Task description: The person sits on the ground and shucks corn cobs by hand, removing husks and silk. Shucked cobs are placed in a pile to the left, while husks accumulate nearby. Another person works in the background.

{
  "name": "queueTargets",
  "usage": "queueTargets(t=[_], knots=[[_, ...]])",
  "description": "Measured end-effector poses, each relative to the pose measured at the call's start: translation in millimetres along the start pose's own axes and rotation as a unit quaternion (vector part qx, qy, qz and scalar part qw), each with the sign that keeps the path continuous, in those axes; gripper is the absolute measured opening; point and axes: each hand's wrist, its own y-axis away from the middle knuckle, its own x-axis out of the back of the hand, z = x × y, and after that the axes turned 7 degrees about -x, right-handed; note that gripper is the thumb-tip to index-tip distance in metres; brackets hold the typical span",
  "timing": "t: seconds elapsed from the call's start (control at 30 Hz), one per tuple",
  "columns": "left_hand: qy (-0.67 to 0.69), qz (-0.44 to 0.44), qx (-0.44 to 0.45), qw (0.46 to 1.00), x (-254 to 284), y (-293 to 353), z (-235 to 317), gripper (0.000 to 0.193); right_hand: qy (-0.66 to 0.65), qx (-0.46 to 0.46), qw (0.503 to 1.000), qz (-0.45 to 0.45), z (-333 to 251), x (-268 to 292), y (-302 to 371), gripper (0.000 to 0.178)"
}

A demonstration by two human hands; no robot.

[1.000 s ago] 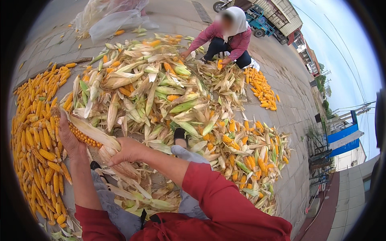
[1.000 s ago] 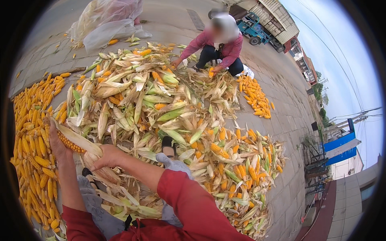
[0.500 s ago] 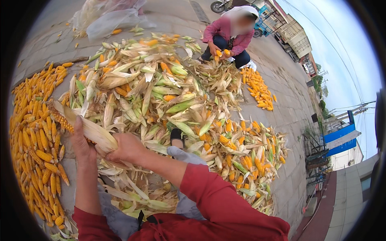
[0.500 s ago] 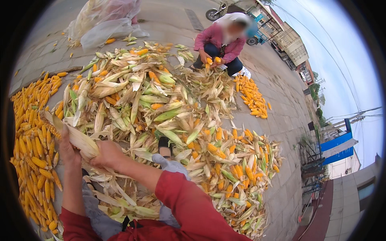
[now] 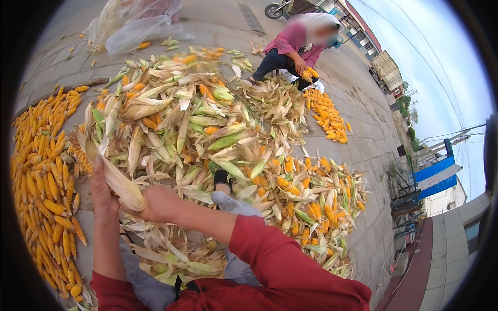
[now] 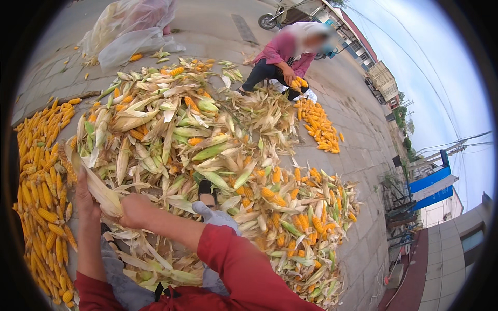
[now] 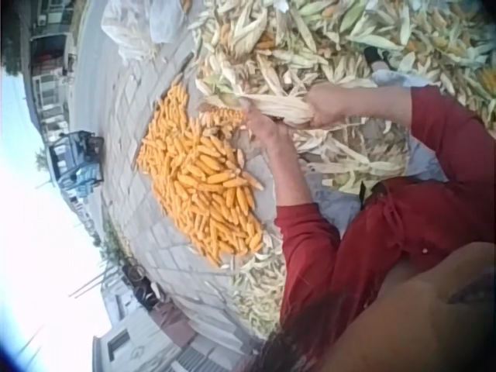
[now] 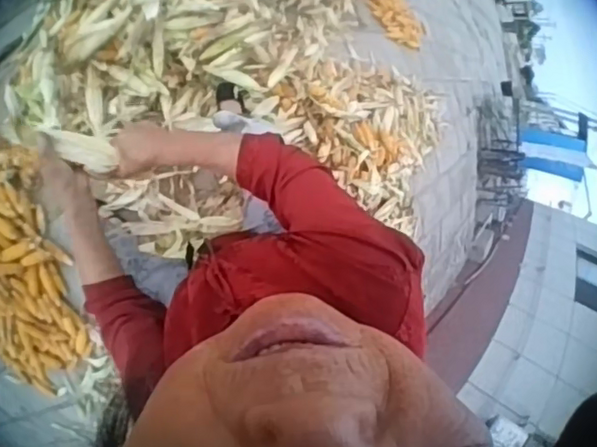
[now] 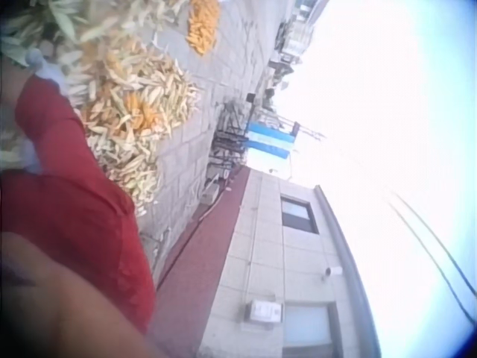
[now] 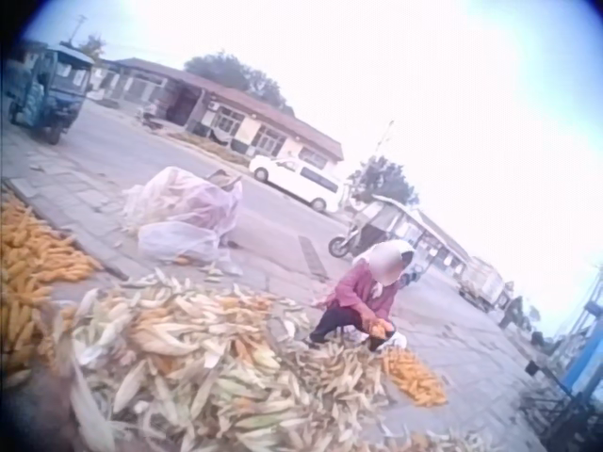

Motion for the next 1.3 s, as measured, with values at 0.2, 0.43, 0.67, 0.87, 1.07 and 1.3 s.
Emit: queueTargets(t=[0.2,0.43,0.67,0.87,1.07,1.3], knots=[[-0.045,-0.012,0.045,0.998,20,-6,-10,0.05,0.014,0.003,1.0,-0.02,-3,0,11,0.029],[-0.196,-0.243,0.206,0.927,37,21,-36,0.048,0.221,0.218,0.943,-0.118,13,-10,27,0.016],[-0.028,-0.077,0.149,0.985,0,9,15,0.047,0.105,0.108,0.98,-0.13,6,19,8,0.05],[-0.013,-0.142,-0.002,0.99,17,-19,44,0.045,-0.13,0.017,0.99,-0.058,12,35,-7,0.038],[-0.013,-0.051,-0.034,0.998,24,-22,44,0.041,-0.377,0.01,0.926,0.002,34,49,-17,0.037],[0.067,-0.094,-0.042,0.992,23,-24,44,0.042,-0.43,-0.027,0.899,0.073,40,67,-22,0.04]])
